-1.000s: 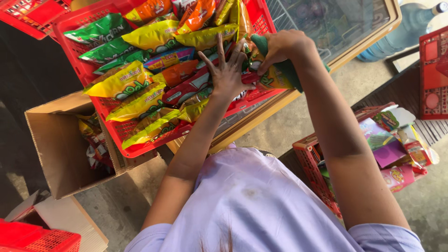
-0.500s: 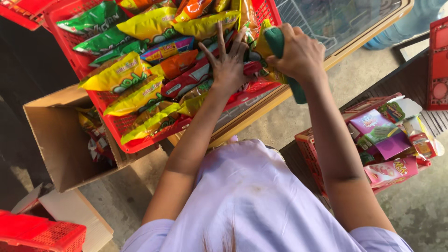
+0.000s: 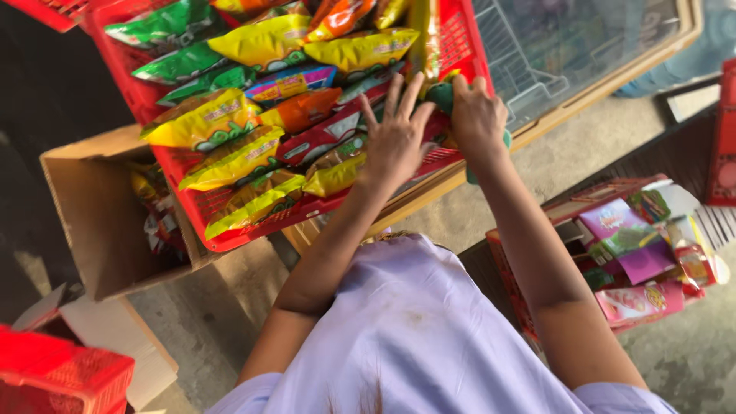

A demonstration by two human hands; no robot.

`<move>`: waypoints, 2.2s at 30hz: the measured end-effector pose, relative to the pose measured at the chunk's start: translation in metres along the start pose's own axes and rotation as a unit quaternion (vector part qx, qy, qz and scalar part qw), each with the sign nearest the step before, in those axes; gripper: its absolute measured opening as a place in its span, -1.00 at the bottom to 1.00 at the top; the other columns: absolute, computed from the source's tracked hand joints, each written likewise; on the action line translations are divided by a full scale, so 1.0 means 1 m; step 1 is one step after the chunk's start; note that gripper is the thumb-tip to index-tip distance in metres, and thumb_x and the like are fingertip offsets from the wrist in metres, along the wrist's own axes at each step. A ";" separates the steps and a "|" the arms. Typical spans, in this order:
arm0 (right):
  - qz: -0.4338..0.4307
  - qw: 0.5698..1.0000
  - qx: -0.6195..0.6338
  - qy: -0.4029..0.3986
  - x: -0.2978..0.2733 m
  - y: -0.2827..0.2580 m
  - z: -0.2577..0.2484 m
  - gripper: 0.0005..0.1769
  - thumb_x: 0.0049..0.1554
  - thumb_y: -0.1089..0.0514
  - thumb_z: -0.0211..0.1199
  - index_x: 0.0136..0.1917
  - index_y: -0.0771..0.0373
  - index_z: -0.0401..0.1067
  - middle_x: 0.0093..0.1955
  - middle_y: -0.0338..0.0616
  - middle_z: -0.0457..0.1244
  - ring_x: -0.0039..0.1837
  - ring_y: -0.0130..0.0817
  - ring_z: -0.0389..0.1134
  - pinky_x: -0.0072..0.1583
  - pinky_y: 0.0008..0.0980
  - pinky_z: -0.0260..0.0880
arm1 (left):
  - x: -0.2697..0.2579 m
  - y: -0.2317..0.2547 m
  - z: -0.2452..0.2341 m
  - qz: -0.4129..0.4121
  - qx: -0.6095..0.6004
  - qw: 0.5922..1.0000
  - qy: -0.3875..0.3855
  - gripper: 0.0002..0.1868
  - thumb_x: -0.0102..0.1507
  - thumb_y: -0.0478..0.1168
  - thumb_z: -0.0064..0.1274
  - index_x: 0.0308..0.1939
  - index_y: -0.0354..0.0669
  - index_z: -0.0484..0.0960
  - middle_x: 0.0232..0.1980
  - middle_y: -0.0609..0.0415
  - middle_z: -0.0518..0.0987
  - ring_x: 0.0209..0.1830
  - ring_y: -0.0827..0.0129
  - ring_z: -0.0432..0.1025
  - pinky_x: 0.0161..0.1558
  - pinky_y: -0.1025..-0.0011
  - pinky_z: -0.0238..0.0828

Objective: The person wipes various bags of snacks with a green cloth while organizing them into a red crate and a cardboard box.

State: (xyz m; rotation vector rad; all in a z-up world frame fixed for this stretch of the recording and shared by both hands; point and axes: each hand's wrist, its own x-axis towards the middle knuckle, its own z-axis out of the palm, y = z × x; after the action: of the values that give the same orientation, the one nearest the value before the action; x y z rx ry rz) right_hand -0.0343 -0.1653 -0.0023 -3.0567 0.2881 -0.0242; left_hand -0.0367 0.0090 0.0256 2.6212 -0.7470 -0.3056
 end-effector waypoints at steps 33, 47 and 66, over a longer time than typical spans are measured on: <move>-0.159 0.657 0.721 -0.152 -0.140 -0.247 -0.076 0.03 0.09 0.15 0.53 0.53 0.14 -0.17 0.39 -0.05 0.15 0.35 -0.25 0.27 0.41 -0.32 0.34 | -0.221 -0.093 -0.023 0.039 -0.183 0.791 0.583 -0.20 0.34 0.45 -0.16 0.50 0.16 0.19 0.52 -0.12 0.32 0.53 -0.02 0.21 0.64 -0.16 -0.19; -0.215 0.690 0.553 -0.414 -0.204 -0.526 0.074 -0.46 0.18 0.21 0.34 0.34 0.24 0.17 0.22 -0.06 0.27 0.23 -0.33 0.35 0.24 -0.29 0.39 | -0.406 -0.328 -0.009 -0.320 -0.352 0.617 0.627 -0.31 0.47 0.24 -0.23 0.48 -0.18 0.28 0.55 -0.18 0.27 0.61 -0.06 0.15 0.57 0.05 0.09; -0.106 0.812 0.462 -0.340 -0.169 -0.607 0.301 -0.19 0.20 -0.01 0.41 0.48 0.11 -0.06 0.35 0.14 0.20 0.36 -0.02 0.30 0.37 -0.06 0.35 | -0.358 -0.737 0.268 -0.649 -0.267 0.674 0.229 -0.60 0.09 0.00 0.30 -0.01 0.11 0.69 0.48 -0.25 0.22 0.44 -0.09 0.11 0.33 0.15 0.15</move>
State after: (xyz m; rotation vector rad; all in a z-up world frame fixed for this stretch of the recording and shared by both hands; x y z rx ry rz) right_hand -0.0803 0.4818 -0.2603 -1.9286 -0.1091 0.6837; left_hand -0.0811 0.6939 -0.4959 1.9909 1.2876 -0.1523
